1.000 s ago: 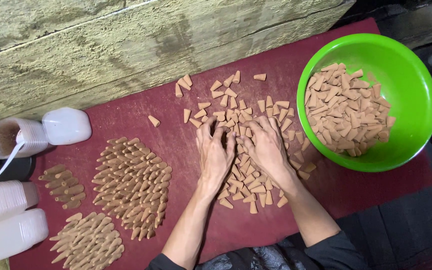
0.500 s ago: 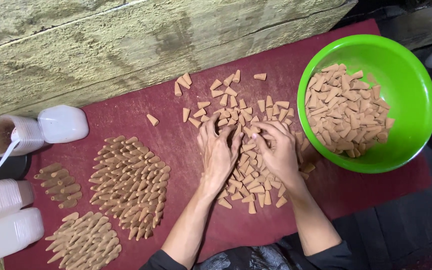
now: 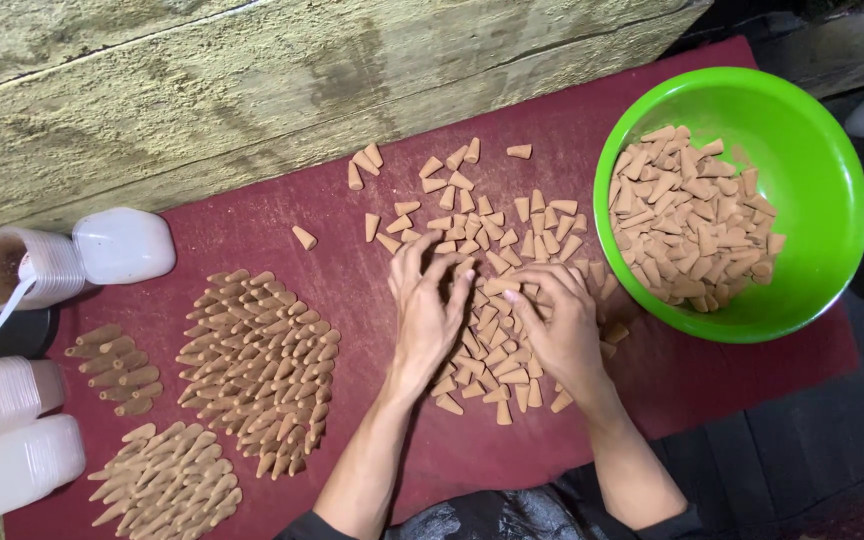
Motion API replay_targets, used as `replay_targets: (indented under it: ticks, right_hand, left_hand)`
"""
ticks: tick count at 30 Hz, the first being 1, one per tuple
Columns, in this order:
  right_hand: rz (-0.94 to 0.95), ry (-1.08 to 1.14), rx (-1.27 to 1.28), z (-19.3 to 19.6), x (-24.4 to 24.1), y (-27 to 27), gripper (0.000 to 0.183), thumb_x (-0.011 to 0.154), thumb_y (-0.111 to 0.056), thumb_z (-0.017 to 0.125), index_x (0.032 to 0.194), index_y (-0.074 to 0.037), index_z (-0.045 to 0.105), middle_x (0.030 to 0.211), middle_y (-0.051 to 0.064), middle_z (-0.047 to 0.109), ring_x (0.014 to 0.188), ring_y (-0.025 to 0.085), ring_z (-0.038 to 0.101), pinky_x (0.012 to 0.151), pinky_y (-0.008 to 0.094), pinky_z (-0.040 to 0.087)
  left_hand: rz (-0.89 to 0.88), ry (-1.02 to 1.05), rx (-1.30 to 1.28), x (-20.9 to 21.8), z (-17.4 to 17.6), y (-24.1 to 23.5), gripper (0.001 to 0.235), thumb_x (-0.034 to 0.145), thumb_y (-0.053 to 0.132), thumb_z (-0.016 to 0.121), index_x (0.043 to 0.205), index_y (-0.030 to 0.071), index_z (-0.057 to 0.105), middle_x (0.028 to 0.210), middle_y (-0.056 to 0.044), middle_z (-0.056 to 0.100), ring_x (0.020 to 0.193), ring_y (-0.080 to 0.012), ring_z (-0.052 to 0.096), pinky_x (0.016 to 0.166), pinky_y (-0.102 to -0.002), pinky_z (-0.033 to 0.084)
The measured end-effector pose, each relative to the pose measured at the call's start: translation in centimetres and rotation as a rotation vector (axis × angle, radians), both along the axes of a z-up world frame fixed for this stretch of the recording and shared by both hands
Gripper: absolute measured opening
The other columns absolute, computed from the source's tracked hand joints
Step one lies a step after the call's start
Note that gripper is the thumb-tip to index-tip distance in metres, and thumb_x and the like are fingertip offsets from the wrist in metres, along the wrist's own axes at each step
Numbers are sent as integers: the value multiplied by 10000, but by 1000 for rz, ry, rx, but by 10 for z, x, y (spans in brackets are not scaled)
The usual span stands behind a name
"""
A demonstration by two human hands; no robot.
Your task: Arranging incense cones on a surface and packing them into a small plastic container.
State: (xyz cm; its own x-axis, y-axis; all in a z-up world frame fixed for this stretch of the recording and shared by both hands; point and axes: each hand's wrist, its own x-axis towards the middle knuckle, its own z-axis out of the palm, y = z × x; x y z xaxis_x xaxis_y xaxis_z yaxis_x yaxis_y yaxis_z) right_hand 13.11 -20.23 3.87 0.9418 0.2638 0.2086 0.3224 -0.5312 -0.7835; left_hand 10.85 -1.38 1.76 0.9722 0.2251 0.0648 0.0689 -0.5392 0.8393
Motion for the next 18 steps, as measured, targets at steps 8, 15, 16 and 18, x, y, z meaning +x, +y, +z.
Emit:
replay_targets:
  ticks: [8,15,16,18]
  right_hand:
    - [8,-32,-94,-2,-5,-2,143,933,-213,757,1030,-108,753,1028,88,691,1047,328,642,946,436,468]
    - [-52,-158,-213,-7,24,6,191,903,-155,787,1068,-79,727,1001,98,671,975,336,640,893,437,488]
    - [-51,-159,-217,-18,29,4,191,903,-155,787,1068,-79,727,1001,98,671,975,336,640,893,437,488]
    - [-69,-189,-236,-40,41,1,199,919,-222,781,1066,-98,730,1058,91,651,1013,326,629,918,430,492]
  left_hand:
    - [87,-164,-238,-24,5,17,231,893,159,786,1118,116,754,1073,-96,768,1034,-299,740,913,-420,556]
    - [177,-245,-232,-30,0,20,240,880,131,806,1115,92,772,1042,-104,778,982,-290,759,873,-410,580]
    - [177,-246,-236,-31,-1,19,240,880,131,806,1115,92,772,1042,-104,778,982,-290,759,873,-410,580]
    - [265,-298,-213,-31,-1,17,213,903,109,779,1112,67,761,1026,-139,764,955,-324,748,845,-433,577]
